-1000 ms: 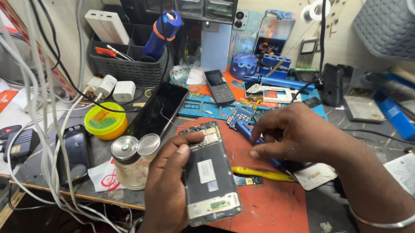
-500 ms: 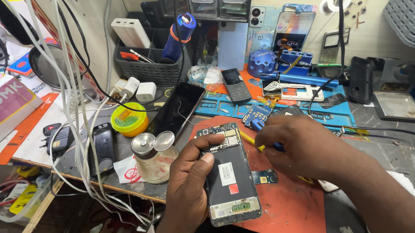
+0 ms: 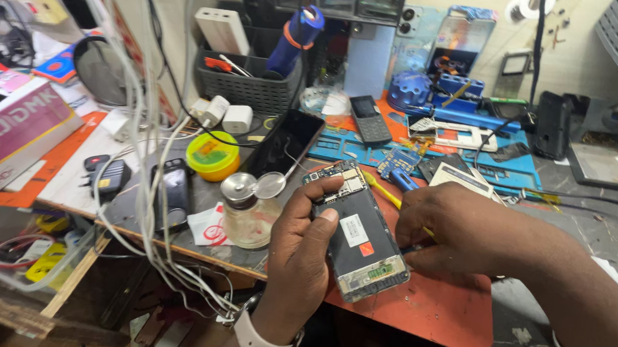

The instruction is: The person disassembles a mobile phone, removes the battery, and uses a blue electric screwdriver to remove screws from the phone's back cover. The person handles the phone, battery, and screwdriver throughout the process.

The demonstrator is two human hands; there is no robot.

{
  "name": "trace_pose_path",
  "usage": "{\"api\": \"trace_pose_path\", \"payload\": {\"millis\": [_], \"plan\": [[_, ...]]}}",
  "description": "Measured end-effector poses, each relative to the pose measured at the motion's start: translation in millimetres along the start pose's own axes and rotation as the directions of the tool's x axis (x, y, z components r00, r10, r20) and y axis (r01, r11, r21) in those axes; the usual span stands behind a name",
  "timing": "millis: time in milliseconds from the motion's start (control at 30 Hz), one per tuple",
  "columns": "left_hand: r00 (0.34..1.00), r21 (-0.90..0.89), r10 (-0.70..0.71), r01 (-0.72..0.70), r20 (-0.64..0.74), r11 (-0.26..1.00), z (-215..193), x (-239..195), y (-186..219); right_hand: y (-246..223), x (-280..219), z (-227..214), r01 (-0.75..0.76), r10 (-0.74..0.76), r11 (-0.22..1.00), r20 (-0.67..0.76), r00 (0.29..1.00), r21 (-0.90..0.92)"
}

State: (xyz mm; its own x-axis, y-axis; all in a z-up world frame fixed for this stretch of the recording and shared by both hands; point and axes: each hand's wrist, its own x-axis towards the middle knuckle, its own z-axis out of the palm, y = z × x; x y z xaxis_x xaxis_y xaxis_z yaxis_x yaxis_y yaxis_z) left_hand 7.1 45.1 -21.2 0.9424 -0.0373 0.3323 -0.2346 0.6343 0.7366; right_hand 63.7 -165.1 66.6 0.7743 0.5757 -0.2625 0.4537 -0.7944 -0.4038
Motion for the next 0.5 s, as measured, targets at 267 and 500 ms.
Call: {"api": "trace_pose_path", "payload": {"millis": [267,500], "plan": [[0.981,0.092,0.165,-0.156,-0.102,0.984,-4.2,1.5,-5.4,18.0,-4.9,-13.3,0.021,0.014,0.997,-0.403,0.915,0.081],[0.980,0.208,0.156,-0.128,-0.126,0.970,1.0,6.9,-6.3,16.9,-7.9,0.5,0.502,-0.415,0.864,-0.514,0.750,0.035]]}}
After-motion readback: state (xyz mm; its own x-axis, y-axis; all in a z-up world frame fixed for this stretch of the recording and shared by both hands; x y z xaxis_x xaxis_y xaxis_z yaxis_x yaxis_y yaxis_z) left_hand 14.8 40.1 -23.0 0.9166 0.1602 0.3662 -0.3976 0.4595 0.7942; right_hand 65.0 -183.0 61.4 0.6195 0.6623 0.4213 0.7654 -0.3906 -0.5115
